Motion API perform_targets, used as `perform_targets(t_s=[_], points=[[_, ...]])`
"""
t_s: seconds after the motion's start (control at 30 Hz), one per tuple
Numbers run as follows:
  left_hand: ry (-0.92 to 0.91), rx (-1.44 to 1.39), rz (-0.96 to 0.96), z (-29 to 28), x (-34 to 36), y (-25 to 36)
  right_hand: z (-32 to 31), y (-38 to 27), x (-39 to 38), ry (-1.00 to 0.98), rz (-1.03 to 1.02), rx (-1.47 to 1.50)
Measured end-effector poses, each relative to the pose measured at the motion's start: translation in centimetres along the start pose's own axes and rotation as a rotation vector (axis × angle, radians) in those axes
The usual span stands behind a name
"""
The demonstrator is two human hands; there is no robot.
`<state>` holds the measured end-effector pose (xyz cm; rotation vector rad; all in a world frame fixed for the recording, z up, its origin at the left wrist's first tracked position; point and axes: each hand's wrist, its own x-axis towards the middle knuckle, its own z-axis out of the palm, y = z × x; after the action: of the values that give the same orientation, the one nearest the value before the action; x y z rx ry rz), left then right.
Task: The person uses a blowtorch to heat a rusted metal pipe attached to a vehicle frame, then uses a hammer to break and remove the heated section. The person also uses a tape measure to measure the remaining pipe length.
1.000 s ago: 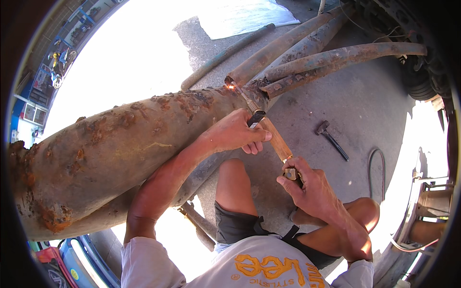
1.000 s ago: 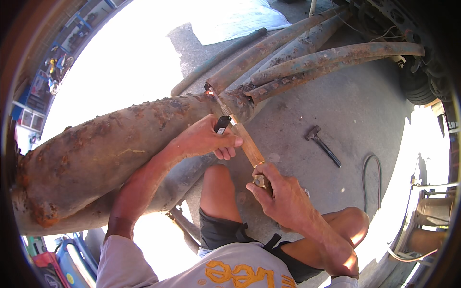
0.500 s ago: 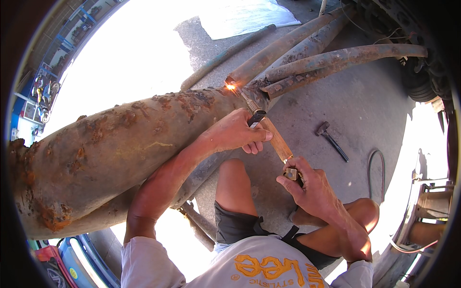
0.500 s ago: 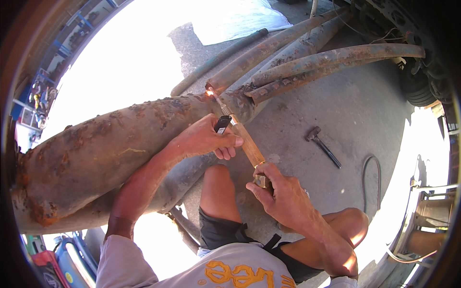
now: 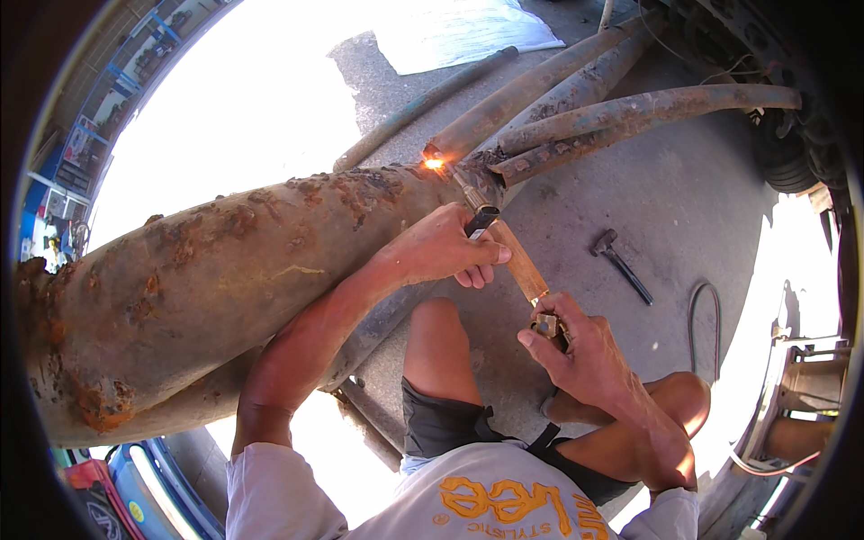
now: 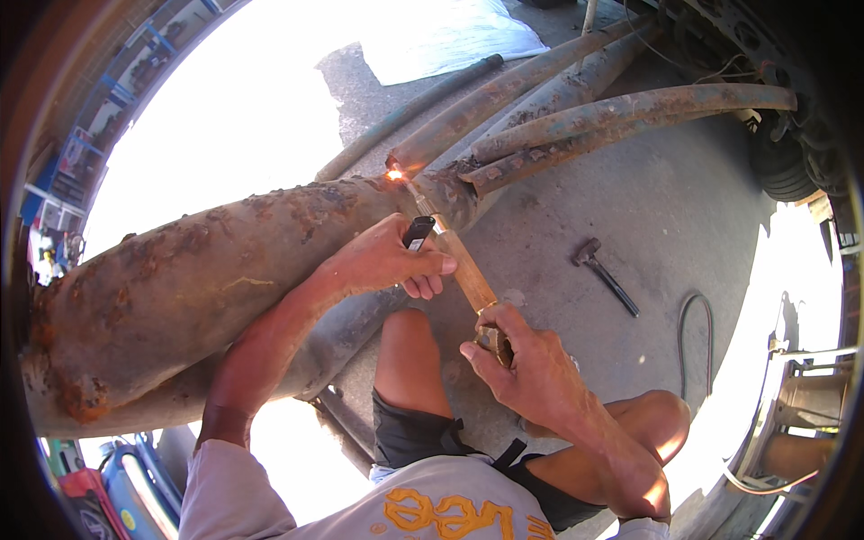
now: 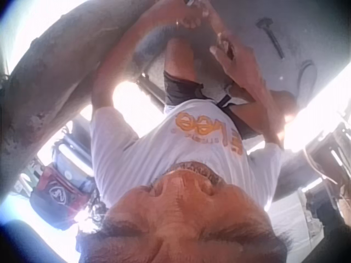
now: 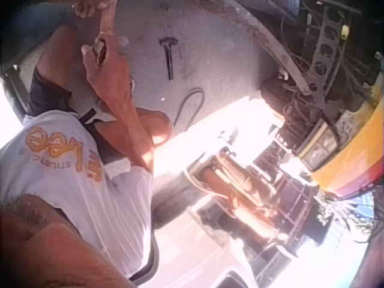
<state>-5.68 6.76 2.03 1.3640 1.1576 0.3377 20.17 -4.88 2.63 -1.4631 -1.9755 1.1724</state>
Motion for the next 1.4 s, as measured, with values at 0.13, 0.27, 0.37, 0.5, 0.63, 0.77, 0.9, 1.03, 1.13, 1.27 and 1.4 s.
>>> perform_targets(t_s=[0.13,0.27,0.37,0.5,0.63,0.77,0.9,1.03,1.13,1.27,1.4], points=[[-0.013,-0.001,0.004,-0.01,0.08,-0.05,-0.08,0.1,0.03,-0.026,0.04,0.004],[-0.005,-0.006,0.01,0.06,0.06,-0.04,0.0,0.14,-0.04,-0.005,0.014,0.007],[-0.006,0.006,0.004,0.03,0.0,0.03,0.05,0.11,-0.03,-0.008,0.016,0.009],[-0.012,0.006,-0.001,0.02,0.02,0.12,-0.01,0.08,0.02,-0.018,0.0,0.027],[0.003,0.006,-0.006,0.1,0.02,0.15,-0.2,0.05,0.01,-0.045,0.006,0.046],[0.001,0.004,-0.014,0.07,-0.02,0.17,-0.3,-0.03,0.07,-0.048,-0.037,0.043],[0.003,0.002,-0.01,0.0,0.01,0.11,-0.47,-0.1,0.15,-0.065,-0.046,0.039],[0.0,0.011,-0.009,-0.09,0.07,-0.01,-0.53,-0.16,0.17,-0.071,-0.036,0.043],[-0.004,0.003,-0.01,-0.1,0.12,-0.07,-0.57,-0.2,0.17,-0.061,-0.058,0.036],[-0.001,-0.002,-0.005,-0.11,0.08,-0.02,-0.66,-0.23,0.2,-0.073,-0.055,0.045],[0.005,-0.002,-0.005,-0.09,-0.01,0.1,-0.71,-0.2,0.18,-0.079,-0.054,0.054]])
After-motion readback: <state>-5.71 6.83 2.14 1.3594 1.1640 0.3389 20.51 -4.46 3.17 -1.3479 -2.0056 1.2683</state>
